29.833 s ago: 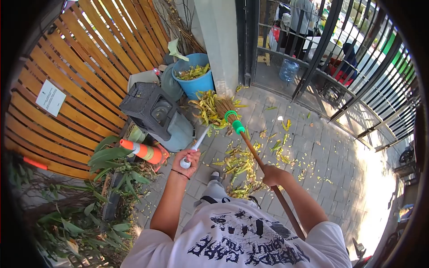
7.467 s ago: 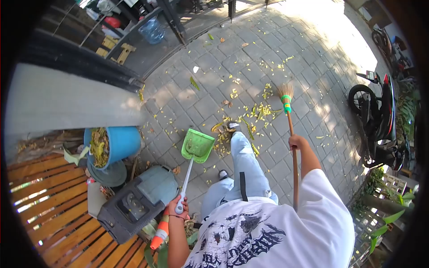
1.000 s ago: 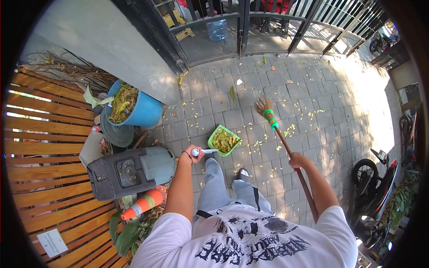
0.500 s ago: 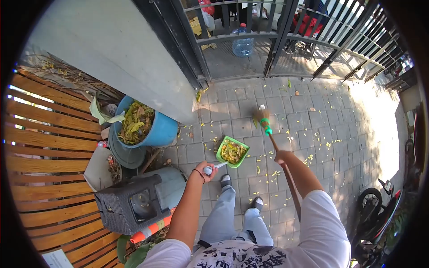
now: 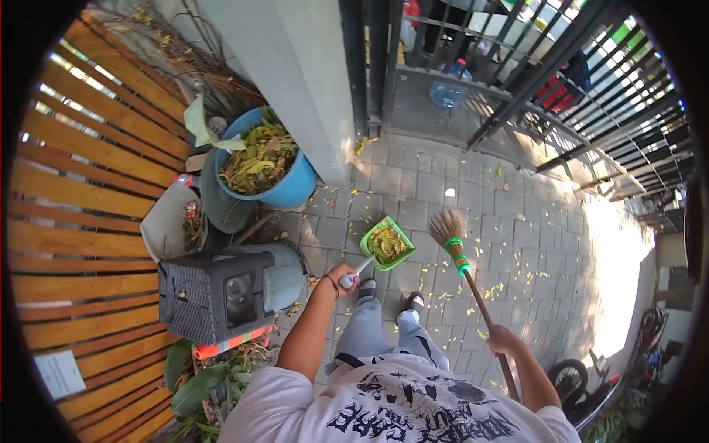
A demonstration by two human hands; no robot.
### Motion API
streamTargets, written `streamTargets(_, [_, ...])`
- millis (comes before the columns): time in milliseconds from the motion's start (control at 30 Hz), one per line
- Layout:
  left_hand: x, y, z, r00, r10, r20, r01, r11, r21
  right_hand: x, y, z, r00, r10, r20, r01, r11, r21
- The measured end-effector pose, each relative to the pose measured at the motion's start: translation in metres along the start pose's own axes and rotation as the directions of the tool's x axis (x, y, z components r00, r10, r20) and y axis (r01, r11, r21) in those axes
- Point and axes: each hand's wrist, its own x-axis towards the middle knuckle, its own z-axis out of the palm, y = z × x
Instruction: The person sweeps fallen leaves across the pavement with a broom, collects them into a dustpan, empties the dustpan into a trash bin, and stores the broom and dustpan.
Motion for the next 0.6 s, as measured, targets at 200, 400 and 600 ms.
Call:
streamTargets(200, [-0.216,-0.141,-0.037,0.922,0.263,0.282,-0.167,0.932,-0.322,0.075,0.062,0.018,0.997,-0.067,0.025,0.060,0.974,0.219])
streamTargets(400, [-0.394,-0.295,0.025,0.733,0.616,0.288,-0.351,0.705,-0.617,0.093,0.083,0.024,0.993,-0.057,0.107,0.058,0.998,-0.008])
streamTargets(600, [-0.450,-0.335,0.068,0.486,0.865,0.127,-0.720,0.478,-0.504,0.102,0.096,0.043,0.979,-0.081,0.188,0.112,0.981,-0.159])
